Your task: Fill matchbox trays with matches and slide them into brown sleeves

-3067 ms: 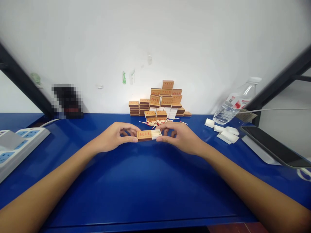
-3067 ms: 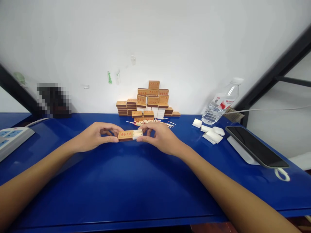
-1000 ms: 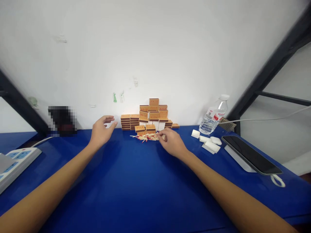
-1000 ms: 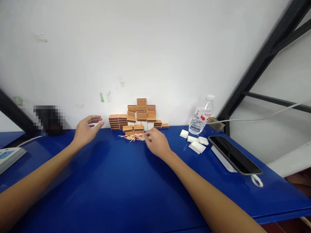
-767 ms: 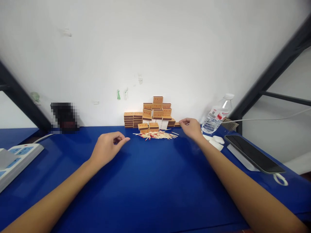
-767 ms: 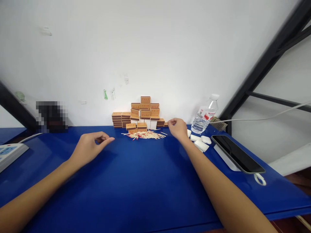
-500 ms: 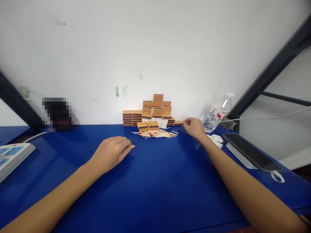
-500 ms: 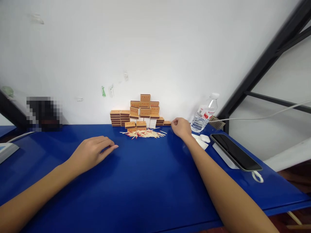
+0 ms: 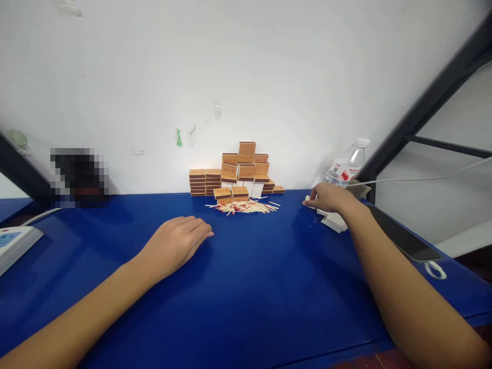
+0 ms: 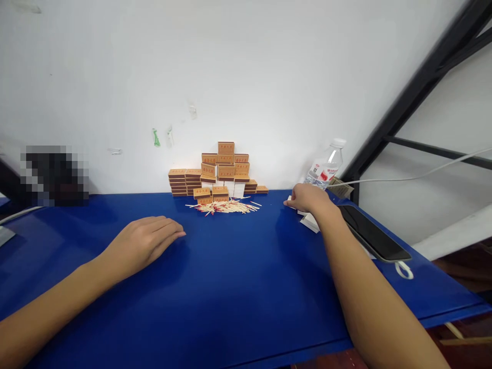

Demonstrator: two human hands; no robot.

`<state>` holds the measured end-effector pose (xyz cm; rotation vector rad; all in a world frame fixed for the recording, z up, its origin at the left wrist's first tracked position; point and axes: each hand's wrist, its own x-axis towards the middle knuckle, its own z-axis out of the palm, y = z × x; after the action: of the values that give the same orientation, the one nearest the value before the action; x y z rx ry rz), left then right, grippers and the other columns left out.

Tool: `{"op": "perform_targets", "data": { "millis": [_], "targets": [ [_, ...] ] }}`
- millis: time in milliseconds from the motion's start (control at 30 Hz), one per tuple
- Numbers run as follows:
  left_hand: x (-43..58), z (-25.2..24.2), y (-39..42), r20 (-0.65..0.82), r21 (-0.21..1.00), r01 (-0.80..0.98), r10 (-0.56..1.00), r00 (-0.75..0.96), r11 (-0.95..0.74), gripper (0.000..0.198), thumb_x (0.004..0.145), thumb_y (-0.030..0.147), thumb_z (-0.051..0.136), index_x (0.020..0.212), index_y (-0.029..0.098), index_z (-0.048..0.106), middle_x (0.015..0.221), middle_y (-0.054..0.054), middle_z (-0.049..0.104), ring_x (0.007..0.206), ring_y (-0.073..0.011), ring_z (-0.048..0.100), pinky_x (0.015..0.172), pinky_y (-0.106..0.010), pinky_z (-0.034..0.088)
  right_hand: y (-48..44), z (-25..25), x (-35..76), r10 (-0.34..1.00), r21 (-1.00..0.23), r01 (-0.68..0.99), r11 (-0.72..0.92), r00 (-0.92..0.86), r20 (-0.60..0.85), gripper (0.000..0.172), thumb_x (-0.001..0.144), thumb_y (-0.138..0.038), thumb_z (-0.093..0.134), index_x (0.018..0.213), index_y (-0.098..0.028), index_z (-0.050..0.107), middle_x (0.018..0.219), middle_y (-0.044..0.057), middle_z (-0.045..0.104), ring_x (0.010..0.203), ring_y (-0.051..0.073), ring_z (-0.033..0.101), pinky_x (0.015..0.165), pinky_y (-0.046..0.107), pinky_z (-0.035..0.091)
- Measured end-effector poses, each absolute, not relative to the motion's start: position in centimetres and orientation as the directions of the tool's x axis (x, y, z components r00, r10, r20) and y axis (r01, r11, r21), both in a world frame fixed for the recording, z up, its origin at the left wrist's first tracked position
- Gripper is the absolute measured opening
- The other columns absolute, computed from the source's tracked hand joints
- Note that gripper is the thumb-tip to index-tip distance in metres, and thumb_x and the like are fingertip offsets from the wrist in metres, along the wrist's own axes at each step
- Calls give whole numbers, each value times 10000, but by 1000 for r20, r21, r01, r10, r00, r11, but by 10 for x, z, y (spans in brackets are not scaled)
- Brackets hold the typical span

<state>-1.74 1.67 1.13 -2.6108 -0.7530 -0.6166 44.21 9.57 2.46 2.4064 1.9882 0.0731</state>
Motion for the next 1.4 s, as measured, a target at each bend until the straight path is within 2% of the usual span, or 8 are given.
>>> {"op": "perform_targets", "data": {
  "millis": [200, 300, 400, 567, 733, 967, 1200, 1400],
  "targets": [
    [-20, 16, 17, 500, -234, 592, 427, 754, -772, 340, 1092, 297, 459, 908, 168, 714, 837, -54, 748, 765, -211, 708, 742, -363, 560, 88, 35, 413, 997, -29, 997, -71, 71, -3, 169, 861, -325, 717, 799, -171, 750, 796, 87, 734, 724, 201, 651, 655, 287, 426],
    [-21, 17, 17, 474, -229, 597, 447, 758, -769, 316, 1091, 284, 455, 939, 173, 709, 856, -52, 747, 771, -208, 701, 748, -360, 556, 67, 51, 379, 984, -251, 952, 175, -178, 14, 245, 918, -405, 652, 867, -188, 752, 709, 20, 649, 660, 164, 574, 624, 266, 404],
    [-23, 17, 18, 424, -216, 589, 469, 775, -779, 319, 1098, 264, 427, 982, 174, 710, 888, -60, 750, 790, -211, 701, 760, -362, 557, 41, 59, 333, 835, -537, 712, 453, -549, -22, 283, 895, -480, 698, 930, -204, 749, 653, -37, 507, 601, 133, 452, 572, 251, 347],
    [-22, 14, 19, 380, -168, 581, 492, 783, -796, 307, 1099, 263, 426, 1049, 171, 714, 955, -82, 755, 869, -228, 714, 803, -374, 572, 17, 46, 284, 682, -596, 574, 562, -729, -59, 103, 864, -214, 694, 909, -230, 786, 673, -39, 515, 591, 122, 469, 555, 245, 350],
    [-20, 9, 19, 401, -125, 589, 502, 766, -798, 297, 1078, 380, 506, 1149, 165, 699, 995, -98, 752, 907, -247, 711, 802, -387, 579, 27, 37, 291, 711, -568, 589, 575, -703, -9, 253, 816, -89, 599, 893, -225, 798, 695, -27, 549, 607, 126, 491, 578, 251, 374],
    [-17, 8, 15, 396, -120, 579, 496, 773, -807, 346, 1065, 444, 527, 1136, 159, 709, 1024, -111, 760, 960, -269, 720, 847, -412, 585, 44, 32, 308, 807, -620, 644, 448, -590, -30, 197, 849, -267, 700, 1022, -183, 744, 721, -22, 595, 643, 141, 538, 605, 269, 438],
    [-9, 12, 3, 382, 4, 557, 516, 767, -830, 591, 940, 706, 594, 1121, 159, 725, 1019, -123, 757, 951, -283, 711, 857, -451, 590, 16, 38, 280, 707, -683, 612, 399, -680, -196, 128, 870, -324, 728, 867, -198, 745, 745, 8, 693, 651, 143, 591, 598, 262, 483],
    [2, 9, -6, 345, 80, 540, 532, 773, -838, 601, 901, 727, 634, 1110, 170, 720, 1039, -101, 750, 964, -277, 692, 874, -449, 576, 6, 43, 268, 550, -793, 478, 378, -805, -223, 264, 904, -325, 719, 1133, -210, 782, 775, -9, 662, 670, 121, 566, 598, 231, 442]
  ]
}}
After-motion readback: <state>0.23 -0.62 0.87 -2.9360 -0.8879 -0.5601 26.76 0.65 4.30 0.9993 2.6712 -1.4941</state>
